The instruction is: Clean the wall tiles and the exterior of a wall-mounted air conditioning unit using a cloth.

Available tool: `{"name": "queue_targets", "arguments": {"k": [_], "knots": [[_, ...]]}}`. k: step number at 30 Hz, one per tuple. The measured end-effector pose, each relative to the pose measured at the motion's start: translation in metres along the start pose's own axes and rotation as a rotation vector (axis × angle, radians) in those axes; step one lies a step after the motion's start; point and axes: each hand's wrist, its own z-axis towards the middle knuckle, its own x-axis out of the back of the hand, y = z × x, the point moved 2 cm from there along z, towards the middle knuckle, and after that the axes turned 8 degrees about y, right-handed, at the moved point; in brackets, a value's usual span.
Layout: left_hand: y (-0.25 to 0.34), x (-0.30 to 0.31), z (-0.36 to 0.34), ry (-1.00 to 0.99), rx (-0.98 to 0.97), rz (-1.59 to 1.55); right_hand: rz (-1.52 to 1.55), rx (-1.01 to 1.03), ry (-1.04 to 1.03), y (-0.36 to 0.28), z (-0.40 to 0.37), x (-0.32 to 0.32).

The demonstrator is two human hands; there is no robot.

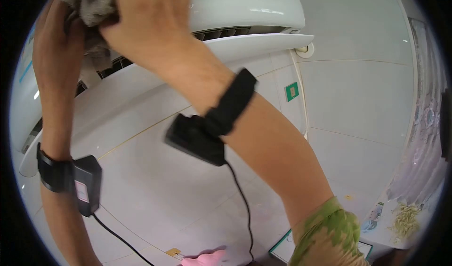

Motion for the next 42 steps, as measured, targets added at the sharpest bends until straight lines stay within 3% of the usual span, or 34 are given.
{"name": "queue_targets", "arguments": {"k": [2, 3, 5, 7, 8, 10, 15, 16, 17, 18, 19, 20, 21, 24, 26, 30, 33, 36, 38, 40, 42], "knots": [[0.022, 0.029, 0.013, 0.029, -0.009, -0.019, -0.017, 0.021, 0.028, -0.024, 0.028, 0.037], [0.036, 0.023, -0.006, 0.029, -0.088, 0.001, -0.024, 0.017, 0.012, -0.021, -0.001, 0.044], [0.061, 0.021, -0.032, 0.049, -0.144, -0.012, -0.003, -0.217, -0.158, -0.014, -0.046, 0.064], [0.079, 0.014, -0.057, 0.135, -0.059, -0.027, -0.036, -0.171, -0.229, -0.018, -0.061, 0.072], [0.078, 0.017, -0.072, 0.01, -0.033, -0.013, -0.055, -0.142, -0.293, -0.019, -0.07, 0.073], [0.075, 0.023, -0.069, -0.052, -0.013, 0.003, -0.088, -0.097, -0.382, -0.016, -0.06, 0.078], [0.075, 0.021, -0.063, 0.018, -0.024, -0.098, -0.151, 0.051, -0.552, -0.002, -0.066, 0.095], [0.067, 0.035, -0.078, -0.056, 0.051, -0.076, -0.132, 0.04, -0.558, -0.014, -0.083, 0.082], [0.078, 0.029, -0.061, -0.062, -0.002, -0.064, -0.14, 0.058, -0.606, 0.007, -0.075, 0.096], [0.089, 0.024, -0.048, -0.111, -0.006, -0.074, 0.002, -0.312, -0.743, 0.01, -0.051, 0.105], [0.085, 0.031, -0.055, -0.204, 0.022, -0.025, 0.041, -0.239, -0.815, -0.003, -0.045, 0.092], [0.09, 0.012, -0.05, -0.027, 0.015, -0.138, -0.022, -0.129, -0.872, 0.002, -0.032, 0.1], [0.098, -0.006, -0.045, 0.152, 0.007, -0.249, -0.018, -0.144, -0.795, 0.016, -0.03, 0.113], [0.123, -0.018, -0.029, 0.017, 0.024, -0.237, -0.193, -0.206, -0.751, 0.056, -0.035, 0.151], [0.133, -0.017, -0.024, -0.126, 0.036, -0.24, -0.248, -0.306, -0.91, 0.103, -0.036, 0.181], [0.167, -0.048, 0.007, -0.31, 0.029, -0.31, -0.27, -0.35, -0.99, 0.146, 0.002, 0.222], [0.179, -0.053, 0.019, -0.39, 0.108, -0.401, -0.275, -0.336, -1.015, 0.156, 0.013, 0.232], [0.185, -0.069, 0.02, -0.295, 0.119, -0.376, -0.234, -0.373, -0.988, 0.158, 0.013, 0.229], [0.186, -0.069, 0.026, -0.292, 0.095, -0.348, -0.243, -0.747, -0.93, 0.165, 0.015, 0.237], [0.189, -0.069, 0.031, -0.287, 0.08, -0.316, -0.188, -0.617, -0.939, 0.173, 0.024, 0.239], [0.199, -0.075, 0.039, -0.144, 0.04, -0.288, -0.159, -0.446, -0.912, 0.185, 0.041, 0.247]]}}
